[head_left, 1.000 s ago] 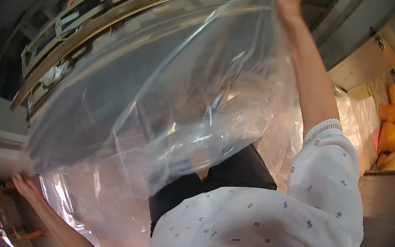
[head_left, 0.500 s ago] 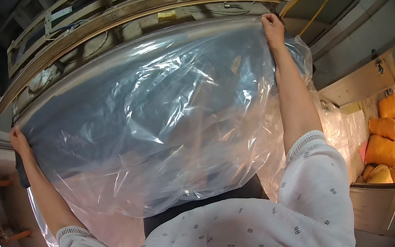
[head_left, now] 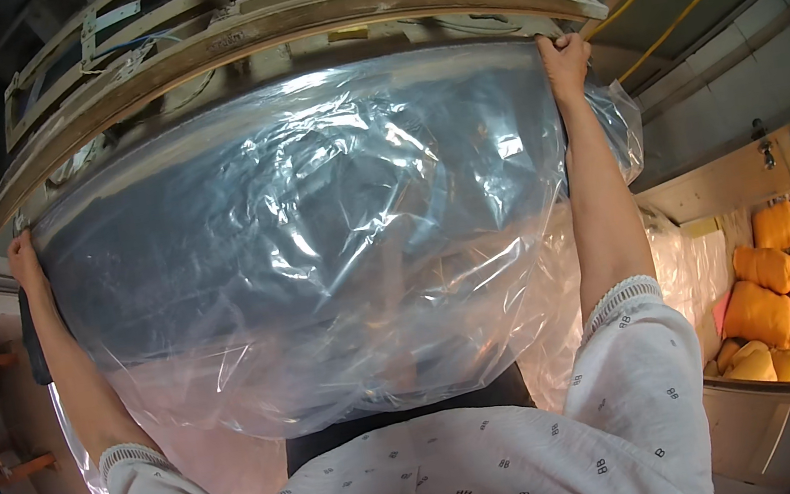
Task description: The recorder is wrapping a large, dark, foam or rubber component in clear plastic sheeting, smoothing it and tucking the edges.
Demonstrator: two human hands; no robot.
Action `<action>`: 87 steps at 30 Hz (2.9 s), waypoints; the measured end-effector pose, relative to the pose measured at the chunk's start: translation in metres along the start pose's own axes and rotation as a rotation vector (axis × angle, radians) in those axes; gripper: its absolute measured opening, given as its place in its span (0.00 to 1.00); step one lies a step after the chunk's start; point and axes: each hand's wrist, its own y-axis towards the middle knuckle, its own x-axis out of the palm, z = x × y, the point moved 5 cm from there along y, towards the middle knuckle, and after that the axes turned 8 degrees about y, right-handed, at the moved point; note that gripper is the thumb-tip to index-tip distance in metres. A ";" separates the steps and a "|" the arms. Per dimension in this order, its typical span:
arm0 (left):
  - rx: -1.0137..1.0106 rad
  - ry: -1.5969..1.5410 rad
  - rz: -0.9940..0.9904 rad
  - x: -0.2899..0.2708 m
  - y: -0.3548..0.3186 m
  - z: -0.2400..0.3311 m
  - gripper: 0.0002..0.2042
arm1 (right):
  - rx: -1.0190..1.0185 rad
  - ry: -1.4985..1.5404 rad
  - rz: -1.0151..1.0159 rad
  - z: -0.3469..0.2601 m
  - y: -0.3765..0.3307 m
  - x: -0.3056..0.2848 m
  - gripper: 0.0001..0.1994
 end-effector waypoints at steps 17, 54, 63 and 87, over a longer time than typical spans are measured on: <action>-0.241 -0.525 0.228 -0.031 0.003 -0.023 0.17 | 0.060 0.137 0.059 0.012 0.011 -0.002 0.28; 0.407 -0.535 -0.460 -0.079 -0.355 0.367 0.04 | -0.545 -0.007 -0.688 -0.136 -0.168 -0.172 0.06; 0.158 0.087 0.046 -0.294 -0.316 0.269 0.17 | -0.539 0.096 -0.691 -0.106 -0.244 -0.156 0.08; 0.579 0.330 -0.341 0.065 -0.103 0.080 0.20 | 0.395 -1.234 -0.243 0.189 -0.206 -0.587 0.10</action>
